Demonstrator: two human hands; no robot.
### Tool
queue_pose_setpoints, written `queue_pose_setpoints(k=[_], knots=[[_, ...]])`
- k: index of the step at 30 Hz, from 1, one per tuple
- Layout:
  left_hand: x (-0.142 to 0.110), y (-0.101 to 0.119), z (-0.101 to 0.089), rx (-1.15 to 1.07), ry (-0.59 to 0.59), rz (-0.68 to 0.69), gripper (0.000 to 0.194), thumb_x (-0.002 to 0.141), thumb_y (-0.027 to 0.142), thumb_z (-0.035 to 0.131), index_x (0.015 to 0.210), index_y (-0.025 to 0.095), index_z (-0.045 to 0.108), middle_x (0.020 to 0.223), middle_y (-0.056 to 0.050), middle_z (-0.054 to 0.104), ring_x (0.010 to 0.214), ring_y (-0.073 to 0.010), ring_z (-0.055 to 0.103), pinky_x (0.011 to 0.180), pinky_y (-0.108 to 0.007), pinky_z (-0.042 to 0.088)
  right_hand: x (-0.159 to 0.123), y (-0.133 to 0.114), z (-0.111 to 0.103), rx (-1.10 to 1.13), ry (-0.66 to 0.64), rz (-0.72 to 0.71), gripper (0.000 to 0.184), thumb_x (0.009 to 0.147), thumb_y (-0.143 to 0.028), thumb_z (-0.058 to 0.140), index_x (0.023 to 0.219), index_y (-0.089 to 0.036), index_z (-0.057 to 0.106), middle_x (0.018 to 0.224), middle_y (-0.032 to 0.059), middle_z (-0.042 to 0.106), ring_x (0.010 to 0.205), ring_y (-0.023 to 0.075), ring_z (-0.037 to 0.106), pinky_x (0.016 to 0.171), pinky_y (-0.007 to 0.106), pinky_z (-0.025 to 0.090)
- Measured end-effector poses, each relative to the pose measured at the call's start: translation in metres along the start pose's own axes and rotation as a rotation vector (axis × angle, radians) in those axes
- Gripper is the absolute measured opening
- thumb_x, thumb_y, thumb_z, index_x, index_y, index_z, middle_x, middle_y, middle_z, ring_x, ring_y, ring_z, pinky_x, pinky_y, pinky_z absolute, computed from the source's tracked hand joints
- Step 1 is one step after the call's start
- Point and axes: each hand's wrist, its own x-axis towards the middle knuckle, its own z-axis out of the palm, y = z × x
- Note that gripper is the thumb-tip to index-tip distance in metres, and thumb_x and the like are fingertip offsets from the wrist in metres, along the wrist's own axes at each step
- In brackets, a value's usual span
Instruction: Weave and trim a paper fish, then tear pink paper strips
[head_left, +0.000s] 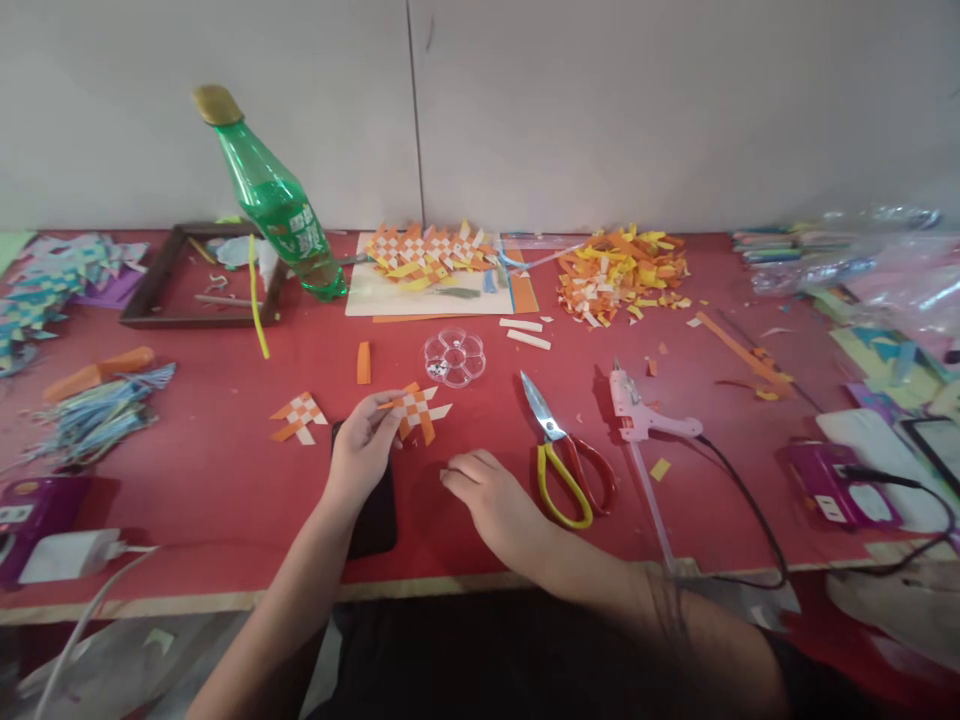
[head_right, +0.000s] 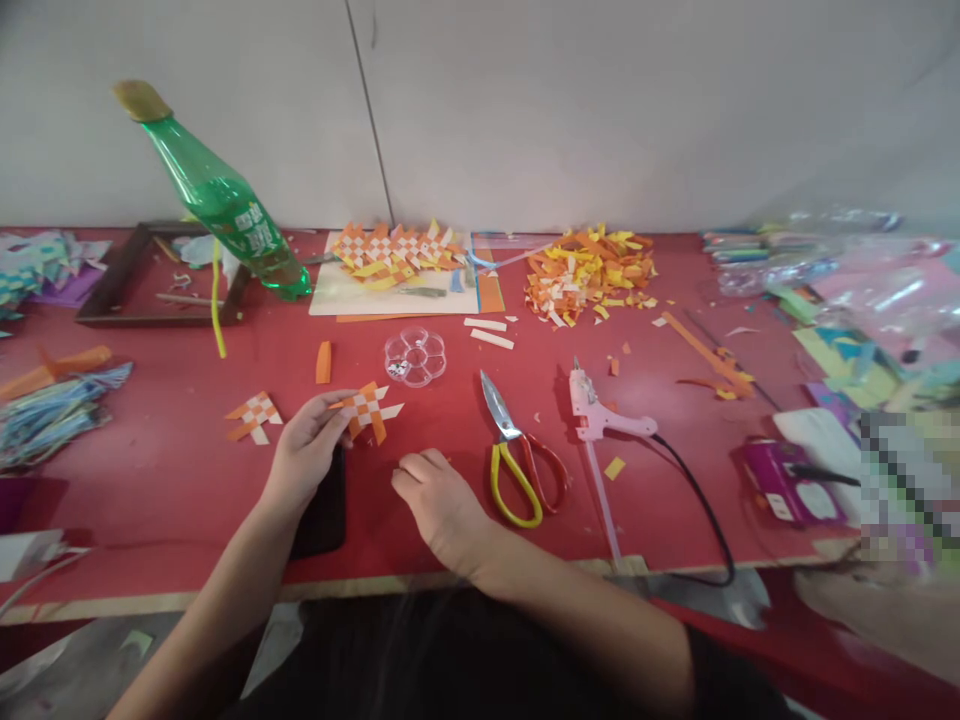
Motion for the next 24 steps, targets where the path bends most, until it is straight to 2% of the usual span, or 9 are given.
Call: queue_pose_setpoints(k=[6,10,17,20,24], knots=[[0.0,-0.001,-0.001,0.016,0.005,0.0,0.029,0.085,0.035,0.062,0.107,0.016,0.064,0.07,0.003,0.063,0.052,-0.0088,0.053,0.057,-0.022,0.045,-0.007,0.005,0.011,0.011,0.067,-0.062,0.023,0.094,-0.007,0.05,0.108,-0.016,0.066,0.106,0.0094,0.066,0.099,0.0217,0.054,0.091,0.036,0.053],[0.001,-0.001,-0.001,0.018,0.009,0.007,0.029,0.084,0.035,0.062,0.106,0.016,0.064,0.075,0.001,0.065,0.052,-0.0084,0.053,0.056,-0.022,0.046,-0.007,0.013,0.017,0.033,0.093,-0.077,0.023,0.095,-0.008,0.048,0.106,-0.018,0.065,0.107,0.0092,0.065,0.098,0.021,0.054,0.09,0.037,0.053],[0.001,0.001,0.004,0.028,0.004,0.012,0.03,0.084,0.036,0.063,0.105,0.015,0.064,0.078,0.0,0.067,0.055,-0.009,0.054,0.056,-0.022,0.047,0.009,0.016,0.012,-0.001,0.061,-0.02,0.022,0.092,-0.003,0.047,0.095,-0.017,0.065,0.093,0.0081,0.062,0.089,0.0199,0.053,0.081,0.033,0.051],[0.0,0.002,0.004,0.033,0.009,0.013,0.029,0.084,0.036,0.063,0.105,0.016,0.065,0.076,0.0,0.066,0.055,-0.0091,0.053,0.057,-0.022,0.047,0.012,0.01,0.011,-0.052,0.032,-0.005,0.027,0.09,0.001,0.044,0.095,-0.015,0.065,0.091,0.0093,0.06,0.087,0.0212,0.051,0.082,0.035,0.05],[-0.001,0.002,0.003,0.029,0.012,0.019,0.029,0.084,0.036,0.063,0.105,0.016,0.065,0.077,0.0,0.066,0.054,-0.0087,0.053,0.057,-0.022,0.047,0.011,0.004,0.016,-0.084,0.02,0.047,0.031,0.087,0.005,0.04,0.085,-0.014,0.064,0.087,0.0118,0.059,0.084,0.0237,0.05,0.077,0.038,0.049]])
